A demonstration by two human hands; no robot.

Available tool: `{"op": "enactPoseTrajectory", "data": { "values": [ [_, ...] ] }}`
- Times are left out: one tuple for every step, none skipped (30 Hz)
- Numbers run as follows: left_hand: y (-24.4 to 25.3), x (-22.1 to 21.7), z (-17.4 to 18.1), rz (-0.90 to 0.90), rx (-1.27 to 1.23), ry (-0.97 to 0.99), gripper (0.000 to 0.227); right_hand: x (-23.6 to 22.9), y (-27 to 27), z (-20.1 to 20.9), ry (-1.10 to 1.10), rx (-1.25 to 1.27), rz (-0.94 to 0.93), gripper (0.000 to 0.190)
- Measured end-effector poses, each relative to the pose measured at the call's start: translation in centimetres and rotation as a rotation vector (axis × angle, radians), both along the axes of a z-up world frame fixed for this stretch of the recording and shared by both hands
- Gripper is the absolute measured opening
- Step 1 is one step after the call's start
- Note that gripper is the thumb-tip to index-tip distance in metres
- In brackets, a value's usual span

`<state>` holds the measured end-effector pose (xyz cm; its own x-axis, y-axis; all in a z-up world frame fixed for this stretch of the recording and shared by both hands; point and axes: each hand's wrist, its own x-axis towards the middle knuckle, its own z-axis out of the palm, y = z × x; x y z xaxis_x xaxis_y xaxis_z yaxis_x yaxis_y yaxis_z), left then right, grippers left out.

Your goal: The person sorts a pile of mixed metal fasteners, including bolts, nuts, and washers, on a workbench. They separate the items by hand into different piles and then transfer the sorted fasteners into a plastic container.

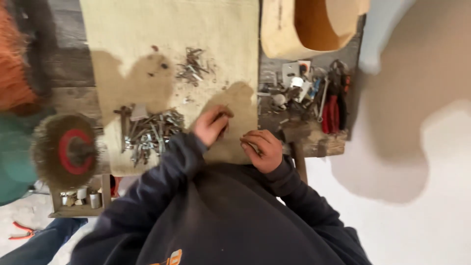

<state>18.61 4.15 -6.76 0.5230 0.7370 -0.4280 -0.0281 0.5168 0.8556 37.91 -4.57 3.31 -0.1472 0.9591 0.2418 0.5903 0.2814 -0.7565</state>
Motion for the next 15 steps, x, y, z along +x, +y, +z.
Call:
{"op": "enactPoseTrajectory", "data": {
  "values": [
    [1.0,1.9,0.5,-0.002,0.001,0.003,0.019,0.7,-0.6,0.0,0.003,0.001,-0.002,0.02],
    [2.1,3.7,1.0,-0.129,0.338,0.181,0.02,1.3,-1.2,0.1,0.04,-0.096,-0.092,0.017],
    [3.2,5.3,1.5,-0.257,0.673,0.362,0.021,1.8,-1.7,0.1,0.081,-0.195,-0.176,0.014],
    [3.6,7.8,0.8,-0.258,0.672,0.369,0.021,2.4,-2.2,-0.2,0.088,-0.196,-0.174,0.014],
    [4.2,10.0,0.1,-0.276,0.714,0.435,0.019,2.9,-2.4,-0.5,0.089,-0.19,-0.177,0.014],
    [4.8,12.2,-0.6,-0.294,0.756,0.501,0.017,3.3,-2.6,-0.7,0.09,-0.184,-0.18,0.014],
    [4.9,13.6,-0.9,-0.295,0.759,0.508,0.017,3.6,-2.6,-0.7,0.097,-0.181,-0.179,0.014],
    [5.0,15.0,-1.3,-0.292,0.774,0.51,0.019,3.9,-2.6,-0.6,0.107,-0.183,-0.177,0.014],
    [5.1,16.4,-1.6,-0.289,0.787,0.511,0.021,4.2,-2.6,-0.5,0.116,-0.189,-0.175,0.013],
    [4.8,16.4,-1.0,-0.289,0.787,0.516,0.021,4.5,-2.6,-0.6,0.121,-0.188,-0.173,0.013],
    [4.5,16.2,-0.4,-0.249,0.817,0.463,0.027,4.7,-2.6,-0.7,0.115,-0.18,-0.181,0.012],
    [4.2,15.9,0.2,-0.209,0.846,0.41,0.034,4.7,-2.5,-0.9,0.11,-0.172,-0.189,0.012],
    [3.8,14.9,0.8,-0.204,0.844,0.419,0.034,5.0,-2.4,-1.0,0.115,-0.173,-0.181,0.012],
    [3.4,13.5,1.4,-0.213,0.861,0.378,0.038,5.0,-2.2,-1.2,0.107,-0.16,-0.187,0.013],
    [2.9,11.9,2.1,-0.206,0.874,0.348,0.043,4.9,-1.9,-1.4,0.102,-0.151,-0.176,0.014]
  ]
}}
